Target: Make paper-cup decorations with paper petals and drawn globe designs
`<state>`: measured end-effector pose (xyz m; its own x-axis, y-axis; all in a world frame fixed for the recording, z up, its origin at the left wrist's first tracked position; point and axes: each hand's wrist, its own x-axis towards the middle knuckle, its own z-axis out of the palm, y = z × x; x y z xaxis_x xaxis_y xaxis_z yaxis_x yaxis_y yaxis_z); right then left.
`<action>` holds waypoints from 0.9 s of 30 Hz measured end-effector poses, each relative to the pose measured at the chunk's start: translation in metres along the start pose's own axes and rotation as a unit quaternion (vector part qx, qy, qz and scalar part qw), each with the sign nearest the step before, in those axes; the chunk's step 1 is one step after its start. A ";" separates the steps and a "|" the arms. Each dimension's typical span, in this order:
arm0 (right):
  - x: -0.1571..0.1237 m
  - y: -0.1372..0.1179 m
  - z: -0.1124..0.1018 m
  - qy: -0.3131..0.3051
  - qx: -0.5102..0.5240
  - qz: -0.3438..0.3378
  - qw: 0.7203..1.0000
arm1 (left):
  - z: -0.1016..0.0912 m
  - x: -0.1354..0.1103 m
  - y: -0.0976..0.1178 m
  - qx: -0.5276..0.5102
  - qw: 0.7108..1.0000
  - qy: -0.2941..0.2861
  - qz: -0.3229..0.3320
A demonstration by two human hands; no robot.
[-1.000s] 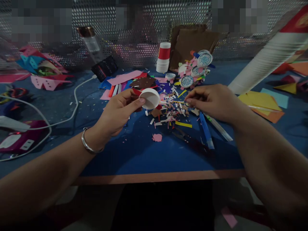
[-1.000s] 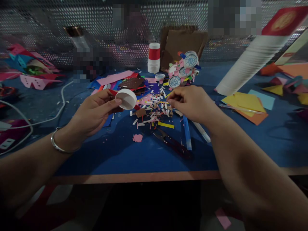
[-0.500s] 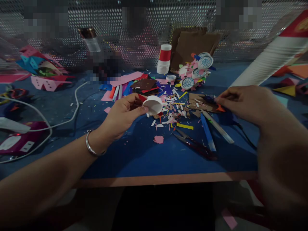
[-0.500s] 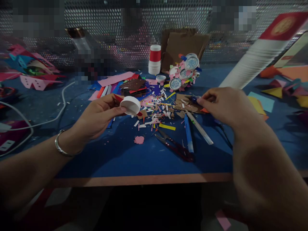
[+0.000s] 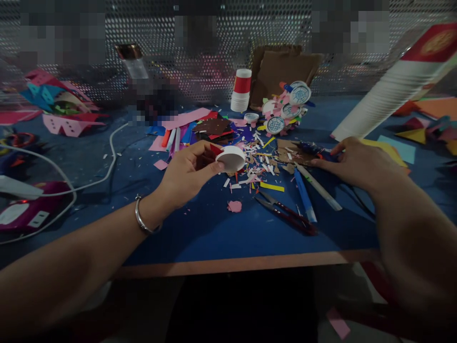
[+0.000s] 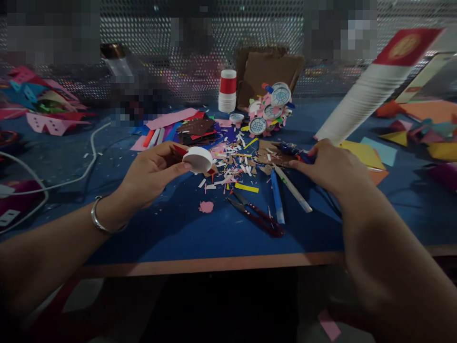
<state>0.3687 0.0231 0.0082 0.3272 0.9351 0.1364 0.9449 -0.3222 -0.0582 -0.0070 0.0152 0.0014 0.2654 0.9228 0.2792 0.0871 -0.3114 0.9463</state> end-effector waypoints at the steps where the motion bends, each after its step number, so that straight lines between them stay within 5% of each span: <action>1: 0.001 0.002 0.001 0.004 0.011 0.003 1.000 | 0.000 0.000 0.000 0.003 1.000 -0.002 0.005; 10: -0.019 -0.013 -0.010 0.174 0.166 -0.013 0.971 | -0.001 0.000 -0.001 0.050 0.998 -0.007 0.034; 17: -0.055 -0.047 -0.019 0.242 0.269 -0.163 0.918 | 0.000 -0.002 0.004 0.102 0.993 0.002 0.063; 27: -0.060 -0.048 -0.006 0.320 0.259 -0.289 0.864 | -0.002 -0.004 0.000 0.169 0.980 -0.020 0.101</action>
<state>0.3043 -0.0183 0.0087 -0.1030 0.5910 0.8000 0.8753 0.4359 -0.2093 -0.0096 0.0115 0.0008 0.3466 0.8274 0.4418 0.3397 -0.5498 0.7631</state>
